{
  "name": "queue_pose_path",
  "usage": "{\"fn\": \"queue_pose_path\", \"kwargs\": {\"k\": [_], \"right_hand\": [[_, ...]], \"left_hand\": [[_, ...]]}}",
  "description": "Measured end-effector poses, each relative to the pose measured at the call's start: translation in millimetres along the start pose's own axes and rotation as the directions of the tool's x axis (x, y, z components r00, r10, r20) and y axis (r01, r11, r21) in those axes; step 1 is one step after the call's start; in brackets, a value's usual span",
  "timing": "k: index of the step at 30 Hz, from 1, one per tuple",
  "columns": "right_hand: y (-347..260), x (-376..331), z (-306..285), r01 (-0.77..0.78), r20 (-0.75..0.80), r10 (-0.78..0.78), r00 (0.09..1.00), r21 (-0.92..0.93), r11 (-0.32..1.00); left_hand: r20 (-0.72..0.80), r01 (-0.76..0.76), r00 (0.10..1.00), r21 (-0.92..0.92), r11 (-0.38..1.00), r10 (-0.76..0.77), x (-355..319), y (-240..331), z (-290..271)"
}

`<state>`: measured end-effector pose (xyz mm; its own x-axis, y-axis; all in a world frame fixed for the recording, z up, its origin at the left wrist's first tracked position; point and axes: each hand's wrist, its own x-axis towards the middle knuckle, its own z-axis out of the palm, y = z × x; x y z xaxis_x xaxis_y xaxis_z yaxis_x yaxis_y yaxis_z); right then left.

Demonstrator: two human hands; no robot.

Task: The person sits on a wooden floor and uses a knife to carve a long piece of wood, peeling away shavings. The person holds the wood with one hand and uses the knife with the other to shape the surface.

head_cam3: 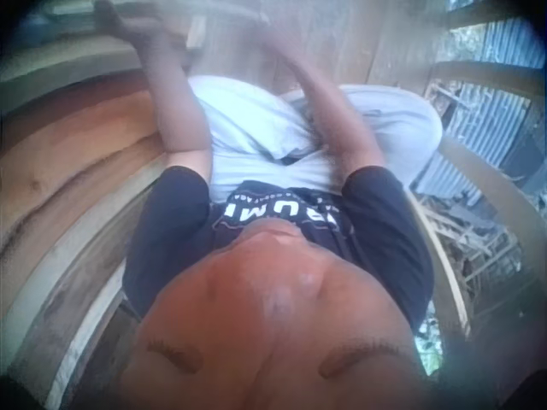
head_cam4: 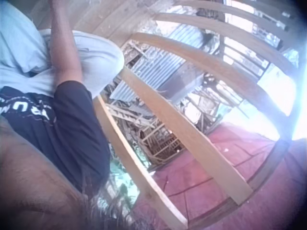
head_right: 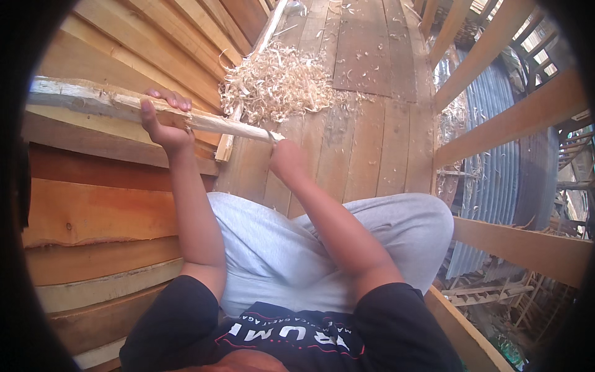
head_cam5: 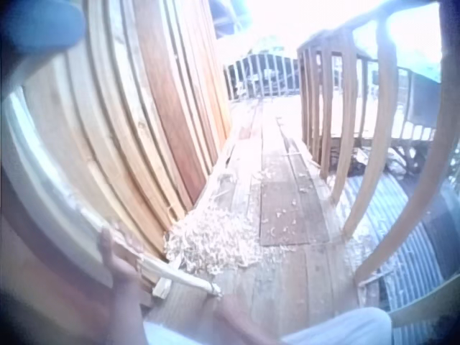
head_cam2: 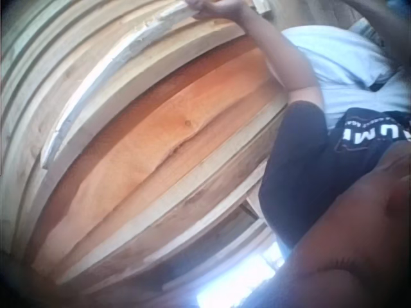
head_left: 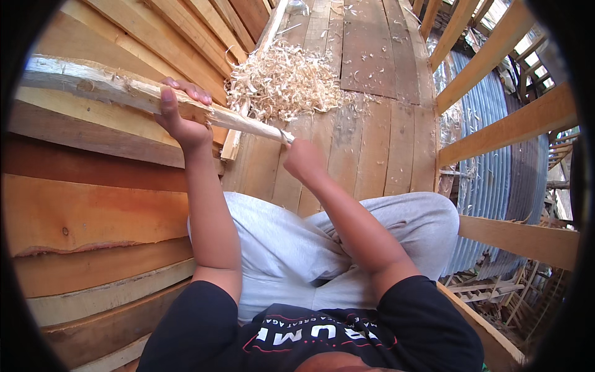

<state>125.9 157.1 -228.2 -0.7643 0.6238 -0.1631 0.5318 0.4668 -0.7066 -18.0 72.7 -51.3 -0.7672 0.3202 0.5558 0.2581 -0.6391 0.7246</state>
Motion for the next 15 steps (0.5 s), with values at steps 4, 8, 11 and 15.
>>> {"fn": "queue_pose_path", "kwargs": {"k": [4, 8, 11, 15], "right_hand": [[62, 16, 18, -0.056, 0.214, 0.000, 0.977, 0.258, 0.965], [-34, 3, -38, -0.037, 0.305, -0.090, 0.948, 0.386, 0.922], [-32, 2, -21, -0.118, 0.160, 0.070, 0.985, 0.316, 0.941], [73, 27, 45, -0.022, -0.014, 0.024, 1.000, 0.101, 0.995]], "left_hand": [[0.081, 0.028, 0.996, -0.058, 0.998, -0.023, 0, -8, 10], [0.092, 0.010, 0.996, -0.052, 0.999, -0.005, -9, -3, -4], [0.113, 0.001, 0.994, -0.057, 0.998, 0.005, -16, 2, -2], [0.196, 0.012, 0.980, -0.125, 0.992, 0.013, -12, -13, 23]]}}
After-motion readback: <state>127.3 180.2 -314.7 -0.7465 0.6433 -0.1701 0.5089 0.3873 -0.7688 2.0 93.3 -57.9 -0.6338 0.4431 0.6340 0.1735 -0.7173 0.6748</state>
